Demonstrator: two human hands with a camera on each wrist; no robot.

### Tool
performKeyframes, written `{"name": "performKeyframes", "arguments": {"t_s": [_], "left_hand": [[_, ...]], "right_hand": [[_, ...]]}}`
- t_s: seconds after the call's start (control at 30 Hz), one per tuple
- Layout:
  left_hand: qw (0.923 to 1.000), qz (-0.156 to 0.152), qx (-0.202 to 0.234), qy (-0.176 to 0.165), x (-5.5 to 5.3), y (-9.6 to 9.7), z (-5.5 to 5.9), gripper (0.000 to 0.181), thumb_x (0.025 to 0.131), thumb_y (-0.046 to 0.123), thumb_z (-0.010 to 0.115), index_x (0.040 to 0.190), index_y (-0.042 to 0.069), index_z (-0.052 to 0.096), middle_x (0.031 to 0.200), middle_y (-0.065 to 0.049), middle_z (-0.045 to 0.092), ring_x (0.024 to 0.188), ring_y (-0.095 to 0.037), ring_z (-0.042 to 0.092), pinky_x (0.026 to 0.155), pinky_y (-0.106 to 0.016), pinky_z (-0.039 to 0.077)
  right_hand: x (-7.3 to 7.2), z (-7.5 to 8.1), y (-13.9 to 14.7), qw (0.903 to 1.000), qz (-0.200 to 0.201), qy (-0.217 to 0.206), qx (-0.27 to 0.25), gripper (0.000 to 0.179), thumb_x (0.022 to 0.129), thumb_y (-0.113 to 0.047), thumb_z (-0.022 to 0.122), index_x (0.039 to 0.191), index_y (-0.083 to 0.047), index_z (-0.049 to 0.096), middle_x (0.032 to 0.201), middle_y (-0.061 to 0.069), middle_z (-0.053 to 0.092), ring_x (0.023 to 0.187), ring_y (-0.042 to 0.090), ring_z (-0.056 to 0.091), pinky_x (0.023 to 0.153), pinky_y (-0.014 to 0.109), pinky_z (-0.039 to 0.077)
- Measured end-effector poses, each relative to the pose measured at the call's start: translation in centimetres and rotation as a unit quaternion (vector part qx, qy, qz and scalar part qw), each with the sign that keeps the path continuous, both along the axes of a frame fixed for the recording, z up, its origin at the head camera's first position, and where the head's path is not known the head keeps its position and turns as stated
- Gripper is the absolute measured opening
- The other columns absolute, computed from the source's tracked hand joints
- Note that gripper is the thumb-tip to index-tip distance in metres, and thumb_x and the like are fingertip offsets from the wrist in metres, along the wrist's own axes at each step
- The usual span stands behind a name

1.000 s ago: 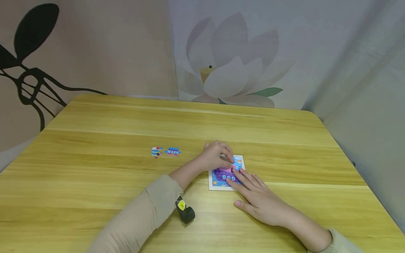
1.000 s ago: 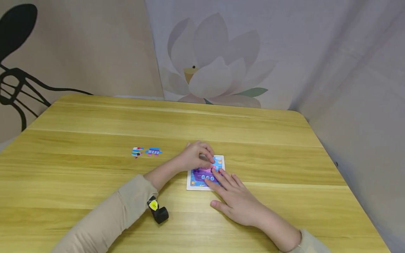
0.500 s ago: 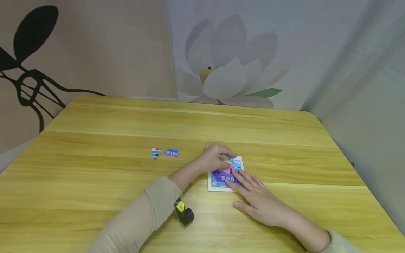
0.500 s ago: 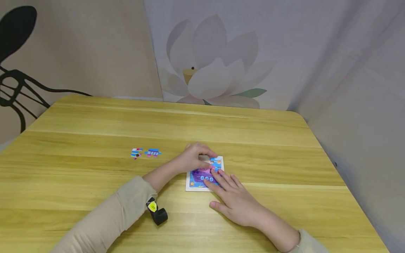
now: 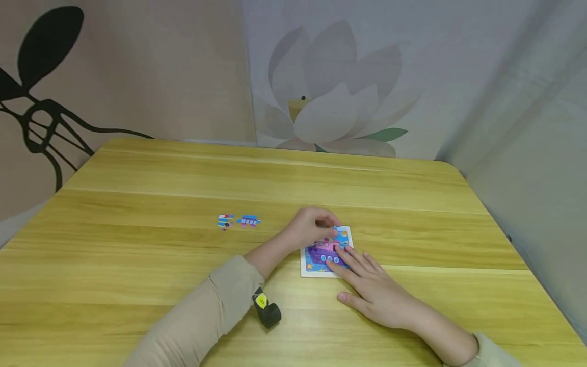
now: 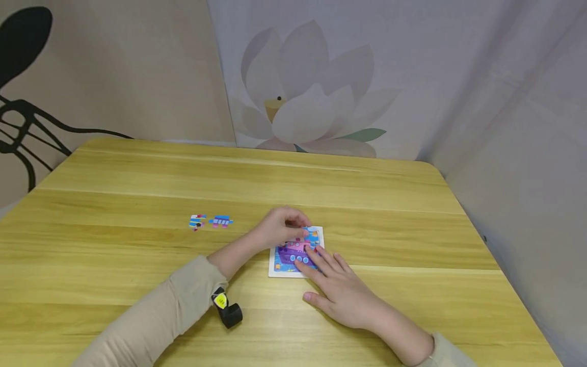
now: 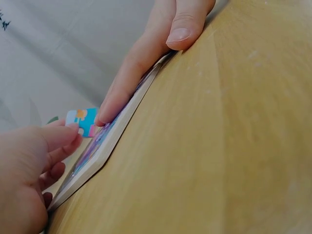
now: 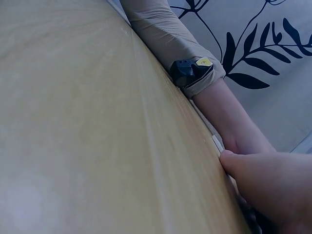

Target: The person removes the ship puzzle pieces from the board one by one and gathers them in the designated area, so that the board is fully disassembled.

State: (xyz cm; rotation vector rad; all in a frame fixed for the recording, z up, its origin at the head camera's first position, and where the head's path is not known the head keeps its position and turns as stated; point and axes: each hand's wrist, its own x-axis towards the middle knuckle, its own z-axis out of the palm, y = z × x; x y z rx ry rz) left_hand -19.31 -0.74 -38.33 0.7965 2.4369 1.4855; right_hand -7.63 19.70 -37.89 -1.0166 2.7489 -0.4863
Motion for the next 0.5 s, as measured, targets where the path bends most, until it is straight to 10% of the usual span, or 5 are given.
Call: {"name": "performKeyframes", "arguments": {"t_s": [0.5], "left_hand": [[0.9987, 0.036, 0.036, -0.005, 0.4, -1.9, 1.8, 0.010, 0.085, 0.013, 0.074, 0.094, 0.009, 0.075, 0.081, 0.002, 0.064, 0.080, -0.018, 0.052, 0.061, -0.025, 0.041]], "right_hand": [[0.0, 0.1, -0.1, 1.0000, 0.003, 0.005, 0.002, 0.058, 0.101, -0.046, 0.040, 0.153, -0.026, 0.023, 0.160, 0.000, 0.003, 0.144, 0.023, -0.001, 0.111, 0.055, 0.006]]}}
